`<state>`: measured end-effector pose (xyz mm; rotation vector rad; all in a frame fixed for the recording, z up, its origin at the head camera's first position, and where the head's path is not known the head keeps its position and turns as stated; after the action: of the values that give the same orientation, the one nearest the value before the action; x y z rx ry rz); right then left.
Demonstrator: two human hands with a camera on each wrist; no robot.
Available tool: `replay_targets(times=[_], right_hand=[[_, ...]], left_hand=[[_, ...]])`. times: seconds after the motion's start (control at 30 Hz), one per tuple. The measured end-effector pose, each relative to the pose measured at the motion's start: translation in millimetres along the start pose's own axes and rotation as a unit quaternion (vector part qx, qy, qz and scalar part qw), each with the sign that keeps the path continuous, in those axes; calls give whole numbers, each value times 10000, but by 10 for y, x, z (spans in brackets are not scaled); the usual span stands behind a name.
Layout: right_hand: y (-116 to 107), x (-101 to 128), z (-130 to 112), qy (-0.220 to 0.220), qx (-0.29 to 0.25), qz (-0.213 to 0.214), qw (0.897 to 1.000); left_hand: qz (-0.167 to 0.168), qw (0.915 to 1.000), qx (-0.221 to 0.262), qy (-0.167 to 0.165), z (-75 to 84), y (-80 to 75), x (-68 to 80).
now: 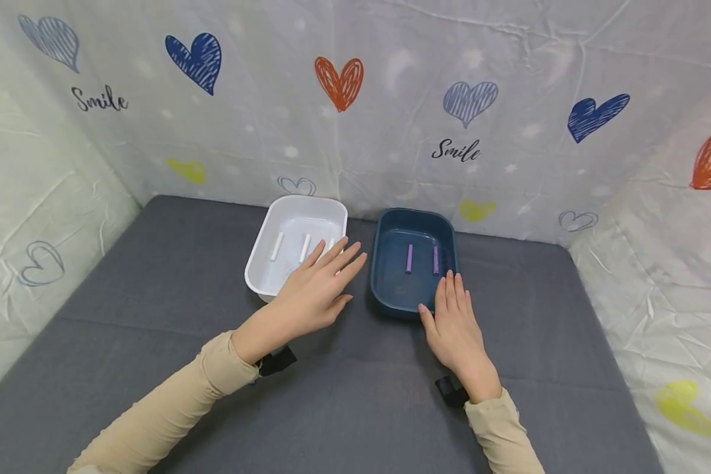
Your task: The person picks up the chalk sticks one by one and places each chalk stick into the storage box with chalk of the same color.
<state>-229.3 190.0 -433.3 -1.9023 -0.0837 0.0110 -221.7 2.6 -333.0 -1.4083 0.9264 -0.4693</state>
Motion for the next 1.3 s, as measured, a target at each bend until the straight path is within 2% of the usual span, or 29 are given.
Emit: replay_targets(times=[0.13,0.33,0.53,0.93,1.1,1.3], right_hand=[[-3,4,3,-10,13,13,10000],[-14,14,4,-4,15,4,10000],[-27,20,-13,5,21,4,10000],[-23,24,-9,-3,-2,17,10000],[-25,22,-13,-4,-10,15,10000],[-20,17,-9,18,15,7,10000]], left_hand=[[205,9997,107,-6,-35,-48,169],[347,9957,843,-140,-131,-52,487],[453,9923,1130,-227,-193,-70,836],[398,9833,1621,-719,-277,-57,1374],[228,9800,1747,-922,-298,12,1531],[-307,9702,1957,-1398,-358,216,1700]])
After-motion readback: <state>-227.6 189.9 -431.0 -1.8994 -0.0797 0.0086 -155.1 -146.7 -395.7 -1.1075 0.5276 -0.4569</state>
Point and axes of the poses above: each hand's wrist, its own x-axis away from the middle knuckle, its own y-axis out of the palm, z = x × y, the point moved 10 cm from there along -x, towards the middle knuckle, and after that the axes turned 11 degrees about y, right-handed, at the moved point
